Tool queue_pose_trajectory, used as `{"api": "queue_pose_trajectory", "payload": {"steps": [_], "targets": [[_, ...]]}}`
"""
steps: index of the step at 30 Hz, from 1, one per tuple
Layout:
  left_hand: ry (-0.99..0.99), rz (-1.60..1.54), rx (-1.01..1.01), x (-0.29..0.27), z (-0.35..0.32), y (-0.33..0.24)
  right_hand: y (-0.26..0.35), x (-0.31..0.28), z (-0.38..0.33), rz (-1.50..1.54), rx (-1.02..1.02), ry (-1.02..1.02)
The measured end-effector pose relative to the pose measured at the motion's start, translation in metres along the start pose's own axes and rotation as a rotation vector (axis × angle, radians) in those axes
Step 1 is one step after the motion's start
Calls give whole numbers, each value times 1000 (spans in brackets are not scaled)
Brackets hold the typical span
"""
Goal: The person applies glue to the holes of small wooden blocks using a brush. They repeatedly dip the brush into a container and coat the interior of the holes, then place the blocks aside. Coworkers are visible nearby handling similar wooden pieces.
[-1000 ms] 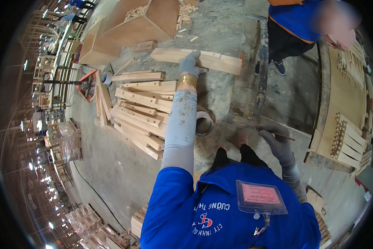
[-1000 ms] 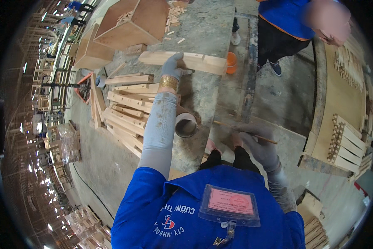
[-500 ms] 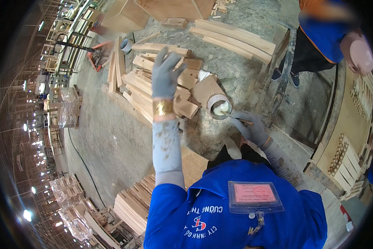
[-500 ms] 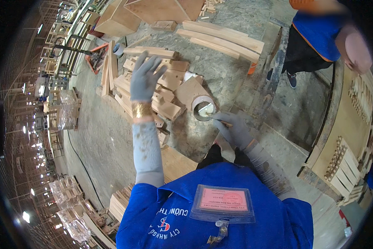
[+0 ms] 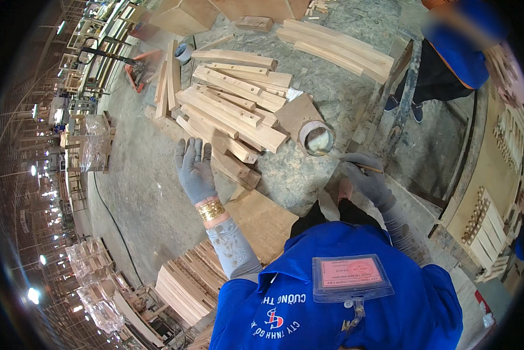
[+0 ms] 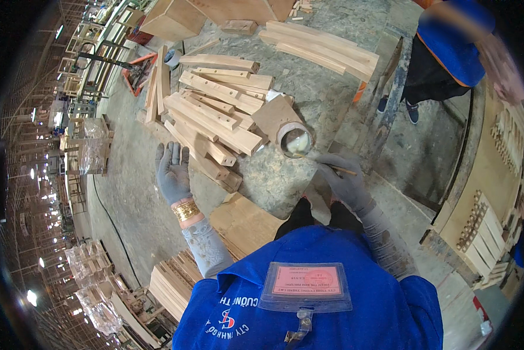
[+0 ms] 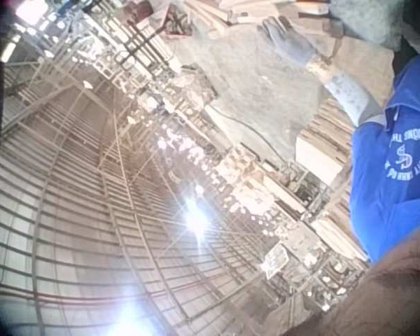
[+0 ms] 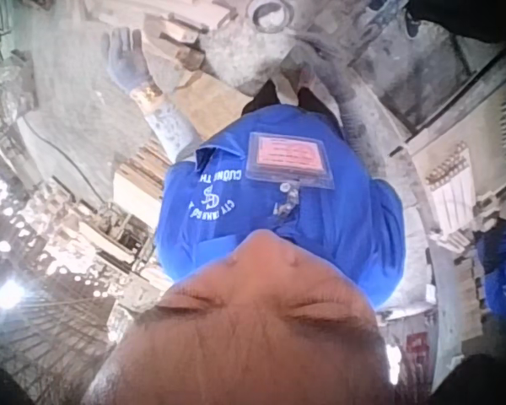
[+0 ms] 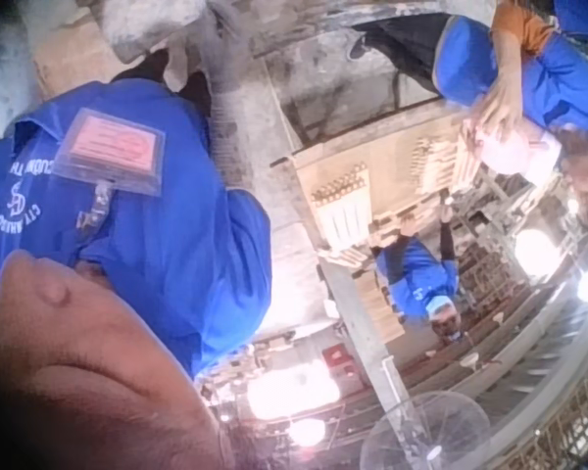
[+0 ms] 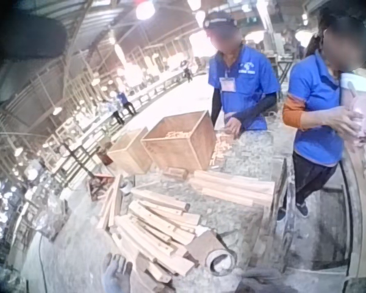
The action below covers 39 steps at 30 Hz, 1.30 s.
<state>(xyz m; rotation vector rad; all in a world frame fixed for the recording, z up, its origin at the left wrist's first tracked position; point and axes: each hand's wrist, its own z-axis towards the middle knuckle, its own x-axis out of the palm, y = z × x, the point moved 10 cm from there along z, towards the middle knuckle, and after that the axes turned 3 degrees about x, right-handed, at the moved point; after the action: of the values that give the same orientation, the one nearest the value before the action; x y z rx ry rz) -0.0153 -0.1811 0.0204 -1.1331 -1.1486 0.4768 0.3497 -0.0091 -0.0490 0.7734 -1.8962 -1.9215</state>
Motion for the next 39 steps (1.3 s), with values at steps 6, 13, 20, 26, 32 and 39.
{"api": "queue_pose_trajectory", "payload": {"steps": [6, 13, 20, 26, 32, 39], "targets": [[19, 14, 20, 3, 1, -2, 19, 8, 4, -80, -95, -27], [14, 47, 15, 13, 2, 4, -5, 22, 12, 106, -58, -10], [19, 62, 25, 13, 7, 7, -19, 17, 8, 113, 4, -44], [84, 265, 62, 49, -6, 12, -58, 22, 6, 299, 172, -90], [361, 749, 150, 95, -25, 45, -57, 20, 6, 279, 163, -105], [938, 1535, 735, 167, -58, 98, -76, 31, 5, 458, 252, -106]]}}
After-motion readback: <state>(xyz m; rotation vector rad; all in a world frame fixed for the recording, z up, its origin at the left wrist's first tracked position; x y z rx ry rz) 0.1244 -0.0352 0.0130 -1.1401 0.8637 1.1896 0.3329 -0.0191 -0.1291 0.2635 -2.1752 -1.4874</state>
